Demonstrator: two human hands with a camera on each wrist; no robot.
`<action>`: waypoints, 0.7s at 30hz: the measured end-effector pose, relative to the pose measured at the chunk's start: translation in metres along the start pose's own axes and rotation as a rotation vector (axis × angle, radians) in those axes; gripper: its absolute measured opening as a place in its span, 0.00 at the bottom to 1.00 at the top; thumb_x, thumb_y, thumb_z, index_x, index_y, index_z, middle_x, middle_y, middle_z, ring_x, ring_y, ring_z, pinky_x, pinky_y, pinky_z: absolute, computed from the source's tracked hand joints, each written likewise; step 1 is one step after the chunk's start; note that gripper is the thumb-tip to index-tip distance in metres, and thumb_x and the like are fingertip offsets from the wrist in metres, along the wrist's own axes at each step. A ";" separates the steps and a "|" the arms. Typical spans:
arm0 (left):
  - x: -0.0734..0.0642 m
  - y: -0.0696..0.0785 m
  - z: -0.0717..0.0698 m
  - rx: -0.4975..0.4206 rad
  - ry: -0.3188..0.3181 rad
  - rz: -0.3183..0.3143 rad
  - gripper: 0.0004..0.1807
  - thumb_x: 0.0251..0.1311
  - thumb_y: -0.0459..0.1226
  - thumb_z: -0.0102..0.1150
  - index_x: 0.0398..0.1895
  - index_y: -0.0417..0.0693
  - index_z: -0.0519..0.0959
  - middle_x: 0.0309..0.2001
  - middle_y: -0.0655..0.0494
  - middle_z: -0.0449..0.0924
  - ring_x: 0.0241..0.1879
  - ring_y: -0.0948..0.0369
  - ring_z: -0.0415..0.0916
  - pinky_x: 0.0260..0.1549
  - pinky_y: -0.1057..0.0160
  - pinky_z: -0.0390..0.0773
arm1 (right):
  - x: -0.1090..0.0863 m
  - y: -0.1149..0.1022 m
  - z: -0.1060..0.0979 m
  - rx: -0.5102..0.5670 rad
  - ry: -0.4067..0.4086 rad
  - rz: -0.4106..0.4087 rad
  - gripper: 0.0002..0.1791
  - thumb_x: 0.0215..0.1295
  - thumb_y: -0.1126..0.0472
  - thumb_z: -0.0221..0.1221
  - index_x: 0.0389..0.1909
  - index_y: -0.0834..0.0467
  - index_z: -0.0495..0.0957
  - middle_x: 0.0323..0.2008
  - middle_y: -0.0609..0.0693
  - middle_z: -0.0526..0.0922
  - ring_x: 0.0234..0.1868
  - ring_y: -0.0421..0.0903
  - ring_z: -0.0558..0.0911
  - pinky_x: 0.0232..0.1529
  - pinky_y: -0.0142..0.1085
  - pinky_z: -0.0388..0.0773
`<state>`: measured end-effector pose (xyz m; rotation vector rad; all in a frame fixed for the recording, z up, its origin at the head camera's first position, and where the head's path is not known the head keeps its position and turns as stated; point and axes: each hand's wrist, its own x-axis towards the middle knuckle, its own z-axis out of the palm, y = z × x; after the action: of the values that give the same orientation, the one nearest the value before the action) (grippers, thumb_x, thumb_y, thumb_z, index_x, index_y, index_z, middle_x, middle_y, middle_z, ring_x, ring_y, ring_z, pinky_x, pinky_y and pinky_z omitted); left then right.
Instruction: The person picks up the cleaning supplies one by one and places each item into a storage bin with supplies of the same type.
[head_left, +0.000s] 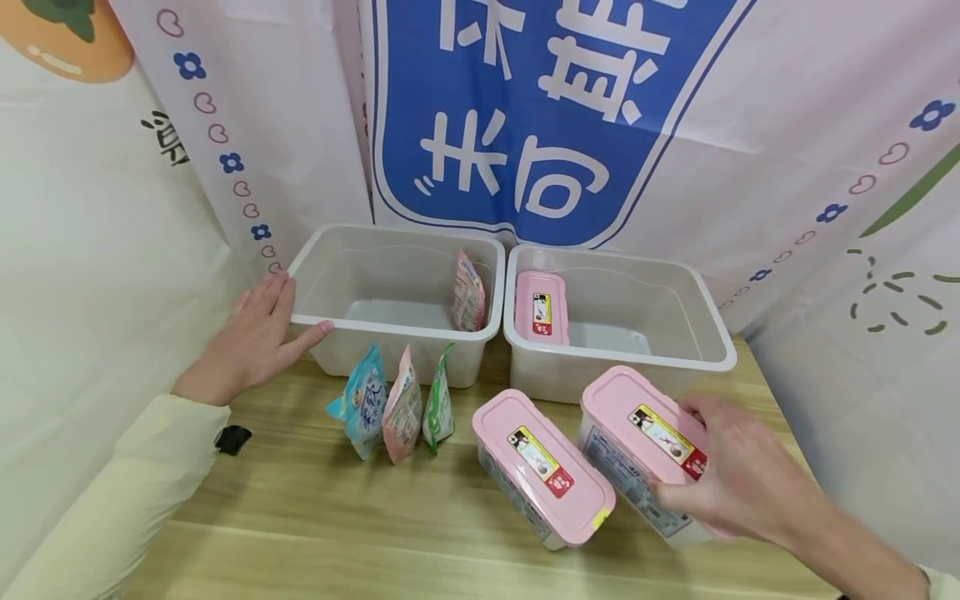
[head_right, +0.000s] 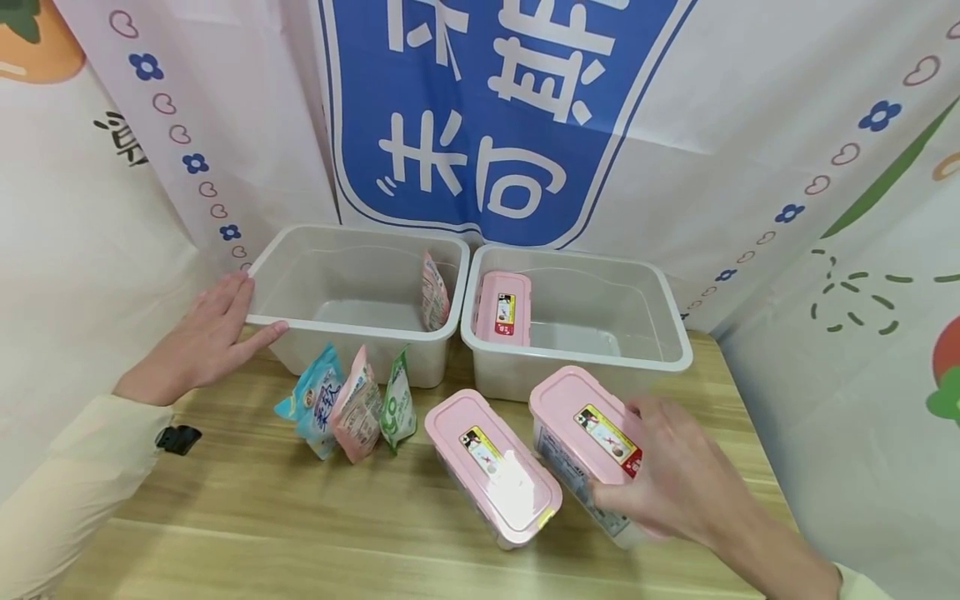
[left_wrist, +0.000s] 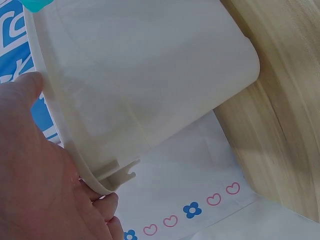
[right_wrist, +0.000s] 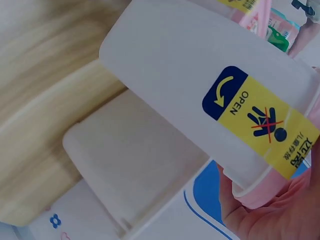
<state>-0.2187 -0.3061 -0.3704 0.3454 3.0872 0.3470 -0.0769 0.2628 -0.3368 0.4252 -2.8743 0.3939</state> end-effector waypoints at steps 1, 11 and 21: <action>0.000 0.000 0.000 -0.001 0.000 0.000 0.58 0.77 0.67 0.37 0.82 0.27 0.32 0.83 0.29 0.22 0.84 0.32 0.26 0.81 0.30 0.35 | 0.001 -0.001 -0.003 -0.001 -0.008 0.008 0.48 0.32 0.42 0.83 0.55 0.61 0.78 0.43 0.51 0.84 0.38 0.42 0.78 0.33 0.33 0.76; 0.001 0.000 0.001 -0.007 0.014 0.010 0.58 0.77 0.67 0.37 0.82 0.27 0.33 0.84 0.28 0.25 0.84 0.32 0.27 0.81 0.29 0.35 | 0.009 -0.008 -0.028 -0.049 0.044 -0.014 0.46 0.31 0.41 0.83 0.52 0.59 0.78 0.38 0.47 0.84 0.35 0.41 0.77 0.32 0.35 0.72; 0.002 -0.002 0.000 0.017 0.014 0.014 0.58 0.77 0.67 0.38 0.82 0.26 0.33 0.83 0.26 0.27 0.84 0.31 0.29 0.80 0.28 0.38 | 0.024 -0.019 -0.053 -0.053 -0.047 0.032 0.53 0.37 0.35 0.82 0.57 0.66 0.76 0.42 0.57 0.85 0.37 0.47 0.80 0.30 0.31 0.75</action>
<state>-0.2209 -0.3070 -0.3712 0.3662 3.1043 0.3252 -0.0845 0.2552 -0.2766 0.3853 -2.9332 0.3165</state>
